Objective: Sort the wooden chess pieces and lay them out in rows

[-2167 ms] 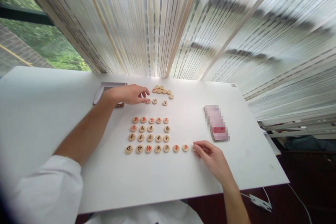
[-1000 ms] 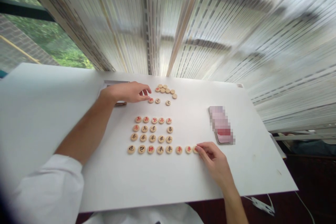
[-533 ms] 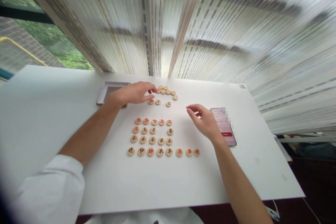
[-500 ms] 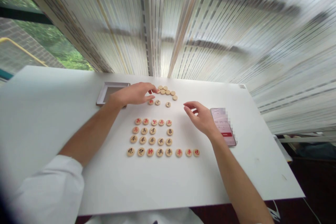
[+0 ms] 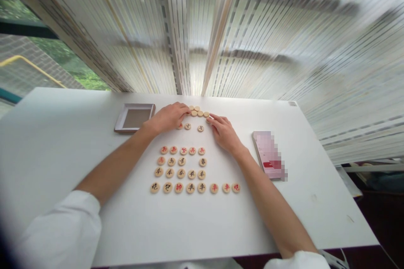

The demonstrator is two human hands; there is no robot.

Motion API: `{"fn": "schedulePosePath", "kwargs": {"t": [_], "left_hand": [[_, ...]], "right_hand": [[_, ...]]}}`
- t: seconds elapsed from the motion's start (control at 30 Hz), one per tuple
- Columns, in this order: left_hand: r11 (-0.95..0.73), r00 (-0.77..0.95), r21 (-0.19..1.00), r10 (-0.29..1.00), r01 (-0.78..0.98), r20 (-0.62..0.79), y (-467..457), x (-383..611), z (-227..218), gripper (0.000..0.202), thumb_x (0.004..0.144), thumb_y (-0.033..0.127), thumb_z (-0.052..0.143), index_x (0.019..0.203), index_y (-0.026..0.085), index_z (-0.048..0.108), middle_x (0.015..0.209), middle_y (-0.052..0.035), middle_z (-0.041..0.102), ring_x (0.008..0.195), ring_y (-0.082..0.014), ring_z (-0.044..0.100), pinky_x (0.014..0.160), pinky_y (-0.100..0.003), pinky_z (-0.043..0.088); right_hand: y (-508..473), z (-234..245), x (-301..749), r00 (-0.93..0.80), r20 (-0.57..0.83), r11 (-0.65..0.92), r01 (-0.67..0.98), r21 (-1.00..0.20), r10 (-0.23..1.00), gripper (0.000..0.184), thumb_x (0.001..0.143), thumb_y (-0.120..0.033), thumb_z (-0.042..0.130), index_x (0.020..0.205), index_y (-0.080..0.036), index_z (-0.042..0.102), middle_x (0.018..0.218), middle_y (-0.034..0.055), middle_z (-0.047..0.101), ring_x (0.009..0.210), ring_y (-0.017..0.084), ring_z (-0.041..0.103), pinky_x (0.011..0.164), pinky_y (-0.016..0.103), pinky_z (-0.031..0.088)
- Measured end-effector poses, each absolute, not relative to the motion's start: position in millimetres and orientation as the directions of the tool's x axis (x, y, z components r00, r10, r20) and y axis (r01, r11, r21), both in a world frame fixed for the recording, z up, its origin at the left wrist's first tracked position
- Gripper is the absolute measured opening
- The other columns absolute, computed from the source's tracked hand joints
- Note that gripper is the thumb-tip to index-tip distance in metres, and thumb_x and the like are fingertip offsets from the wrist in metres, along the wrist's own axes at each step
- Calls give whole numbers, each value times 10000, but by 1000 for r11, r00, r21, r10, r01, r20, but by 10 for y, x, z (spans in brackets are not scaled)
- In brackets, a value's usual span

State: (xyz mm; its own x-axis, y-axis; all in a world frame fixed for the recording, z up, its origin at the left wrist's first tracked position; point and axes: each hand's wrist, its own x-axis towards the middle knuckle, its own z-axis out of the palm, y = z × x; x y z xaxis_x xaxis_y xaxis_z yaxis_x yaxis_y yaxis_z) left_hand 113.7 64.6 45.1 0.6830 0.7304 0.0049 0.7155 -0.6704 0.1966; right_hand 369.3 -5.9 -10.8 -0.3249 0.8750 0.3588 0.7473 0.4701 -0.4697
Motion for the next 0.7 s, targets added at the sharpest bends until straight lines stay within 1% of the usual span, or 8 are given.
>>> {"fn": "schedulePosePath", "kwargs": {"t": [0.07, 0.17, 0.3, 0.4, 0.5, 0.57, 0.63, 0.7], "left_hand": [[-674, 687, 191, 727, 714, -3, 662, 1114, 468, 323, 970, 180, 411, 1207, 178, 631, 1249, -100, 642, 1182, -244, 543, 1000, -351, 429], [-669, 683, 187, 730, 720, -19, 670, 1087, 501, 341, 990, 194, 365, 1157, 189, 662, 1231, -91, 653, 1155, -240, 561, 975, -351, 432], [-652, 668, 168, 742, 739, -54, 665, 1062, 542, 303, 987, 275, 400, 1078, 208, 681, 1158, -83, 668, 1086, -245, 590, 933, -357, 438], [-649, 662, 152, 748, 745, -46, 653, 1057, 554, 301, 981, 318, 414, 1096, 203, 668, 1156, -88, 658, 1073, -249, 593, 908, -355, 447], [-640, 653, 153, 755, 753, -60, 639, 1072, 550, 318, 977, 321, 408, 1149, 206, 649, 1216, -90, 639, 1103, -250, 582, 916, -351, 451], [-634, 651, 160, 754, 757, -88, 632, 1084, 546, 314, 976, 321, 407, 1139, 212, 652, 1203, -90, 649, 1111, -252, 580, 911, -349, 456], [-631, 651, 172, 752, 756, -104, 628, 1089, 543, 309, 976, 323, 408, 1130, 212, 652, 1185, -90, 658, 1106, -252, 585, 900, -349, 462], [-626, 650, 195, 753, 755, -103, 627, 1085, 541, 311, 978, 325, 404, 1140, 210, 643, 1193, -86, 656, 1094, -243, 596, 893, -343, 467]], "right_hand": [[-104, -108, 3710, -336, 347, 472, 747, -468, 876, 394, 1007, -228, 452, 1374, -293, 580, 1428, 59, 586, 1264, 283, 530, 1096, 519, 435], [-208, -96, 3749, -330, 333, 460, 750, -476, 883, 383, 1005, -245, 469, 1367, -294, 585, 1410, 62, 601, 1280, 282, 535, 1097, 516, 433], [-405, -71, 3803, -286, 315, 417, 744, -523, 905, 324, 1003, -263, 494, 1293, -291, 636, 1366, 61, 631, 1259, 265, 565, 1092, 491, 445], [-519, -63, 3816, -231, 327, 388, 716, -581, 916, 273, 994, -276, 522, 1224, -288, 669, 1299, 60, 666, 1210, 252, 597, 1074, 469, 467], [-550, -66, 3794, -168, 348, 362, 693, -624, 922, 222, 978, -308, 558, 1151, -293, 697, 1204, 63, 704, 1149, 262, 619, 1034, 476, 494], [-536, -66, 3767, -142, 352, 347, 692, -633, 925, 201, 968, -336, 576, 1110, -294, 711, 1147, 68, 720, 1108, 273, 625, 997, 485, 511], [-516, -62, 3740, -126, 337, 327, 691, -645, 933, 212, 965, -369, 577, 1108, -292, 714, 1115, 74, 719, 1058, 273, 632, 948, 472, 528], [-507, -53, 3726, -96, 303, 287, 667, -688, 948, 259, 970, -406, 562, 1147, -283, 706, 1098, 81, 707, 961, 249, 646, 867, 425, 547]]}}
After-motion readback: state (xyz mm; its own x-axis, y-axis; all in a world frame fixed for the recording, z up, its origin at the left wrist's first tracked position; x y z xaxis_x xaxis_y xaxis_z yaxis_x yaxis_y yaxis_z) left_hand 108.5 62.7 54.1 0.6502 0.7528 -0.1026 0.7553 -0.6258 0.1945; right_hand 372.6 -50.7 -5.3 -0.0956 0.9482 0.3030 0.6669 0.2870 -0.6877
